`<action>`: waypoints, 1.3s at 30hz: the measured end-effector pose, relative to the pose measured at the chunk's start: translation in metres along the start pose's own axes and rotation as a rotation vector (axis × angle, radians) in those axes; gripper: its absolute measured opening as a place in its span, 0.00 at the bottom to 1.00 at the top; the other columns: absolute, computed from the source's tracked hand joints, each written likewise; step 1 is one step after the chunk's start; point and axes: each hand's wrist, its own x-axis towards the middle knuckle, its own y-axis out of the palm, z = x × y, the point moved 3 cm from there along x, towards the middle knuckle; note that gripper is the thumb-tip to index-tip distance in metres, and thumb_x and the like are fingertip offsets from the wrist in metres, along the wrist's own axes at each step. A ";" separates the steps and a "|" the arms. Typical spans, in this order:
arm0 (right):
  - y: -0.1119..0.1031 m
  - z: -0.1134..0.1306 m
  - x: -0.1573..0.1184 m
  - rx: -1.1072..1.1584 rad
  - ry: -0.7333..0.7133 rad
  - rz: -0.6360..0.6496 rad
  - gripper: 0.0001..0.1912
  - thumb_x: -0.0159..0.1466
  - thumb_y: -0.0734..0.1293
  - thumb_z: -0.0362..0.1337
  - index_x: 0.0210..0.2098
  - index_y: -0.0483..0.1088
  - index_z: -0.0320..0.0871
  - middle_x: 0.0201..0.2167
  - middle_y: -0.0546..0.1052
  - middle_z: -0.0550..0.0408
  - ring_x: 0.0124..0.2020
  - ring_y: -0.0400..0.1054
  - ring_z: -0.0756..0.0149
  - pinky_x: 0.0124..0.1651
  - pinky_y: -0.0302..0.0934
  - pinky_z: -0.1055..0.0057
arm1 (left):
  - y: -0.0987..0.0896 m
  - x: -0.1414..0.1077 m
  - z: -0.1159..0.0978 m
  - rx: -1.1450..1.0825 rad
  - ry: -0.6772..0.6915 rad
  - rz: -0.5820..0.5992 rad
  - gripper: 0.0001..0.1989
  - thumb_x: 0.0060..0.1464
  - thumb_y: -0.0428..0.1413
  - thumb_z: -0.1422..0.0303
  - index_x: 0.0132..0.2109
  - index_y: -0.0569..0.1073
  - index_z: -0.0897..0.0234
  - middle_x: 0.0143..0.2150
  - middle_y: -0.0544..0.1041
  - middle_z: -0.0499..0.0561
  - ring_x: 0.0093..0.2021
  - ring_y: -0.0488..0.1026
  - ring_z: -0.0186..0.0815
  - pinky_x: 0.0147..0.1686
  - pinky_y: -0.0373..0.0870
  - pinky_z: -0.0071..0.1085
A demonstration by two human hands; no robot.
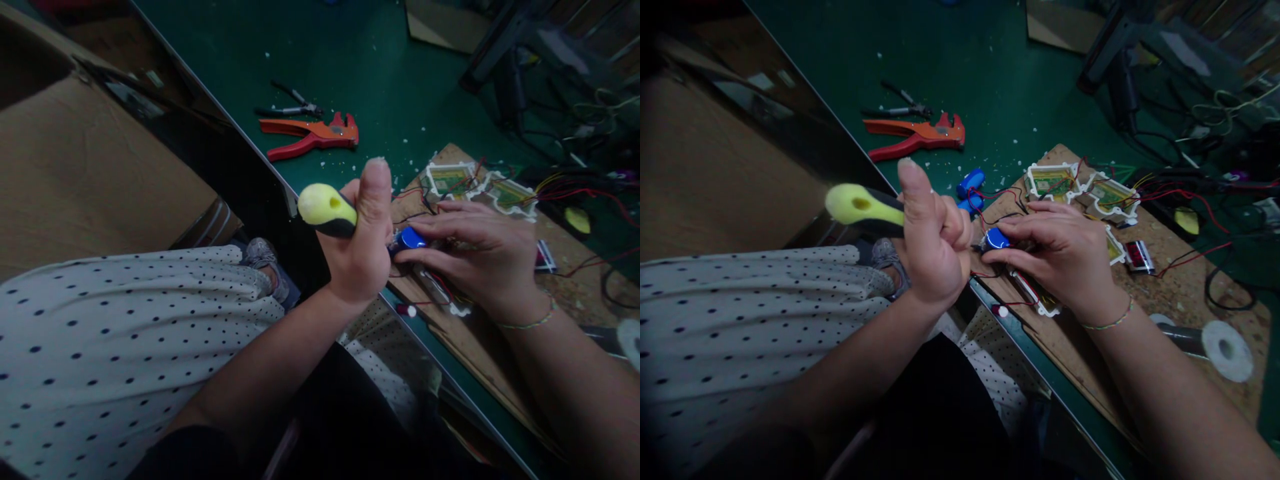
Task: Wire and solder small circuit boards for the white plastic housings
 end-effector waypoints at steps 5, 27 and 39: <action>0.000 -0.001 -0.001 -0.011 0.008 0.001 0.17 0.50 0.80 0.44 0.39 0.78 0.55 0.33 0.83 0.63 0.37 0.80 0.59 0.55 0.72 0.53 | 0.010 -0.002 -0.027 -0.044 0.159 0.104 0.27 0.64 0.55 0.54 0.21 0.56 0.62 0.15 0.46 0.39 0.14 0.43 0.24 0.13 0.39 0.26; 0.000 0.002 0.000 -0.010 0.034 0.039 0.18 0.50 0.80 0.42 0.39 0.77 0.52 0.32 0.83 0.60 0.38 0.79 0.57 0.57 0.70 0.52 | 0.003 0.004 -0.003 0.038 0.075 0.035 0.32 0.56 0.57 0.45 0.19 0.53 0.62 0.16 0.47 0.41 0.15 0.45 0.24 0.14 0.42 0.29; -0.001 0.004 0.001 -0.023 0.054 0.047 0.16 0.51 0.79 0.44 0.39 0.77 0.54 0.33 0.83 0.60 0.40 0.79 0.56 0.53 0.72 0.53 | 0.013 -0.007 -0.033 0.040 0.113 0.061 0.31 0.57 0.58 0.47 0.19 0.55 0.62 0.18 0.48 0.41 0.16 0.44 0.26 0.15 0.42 0.29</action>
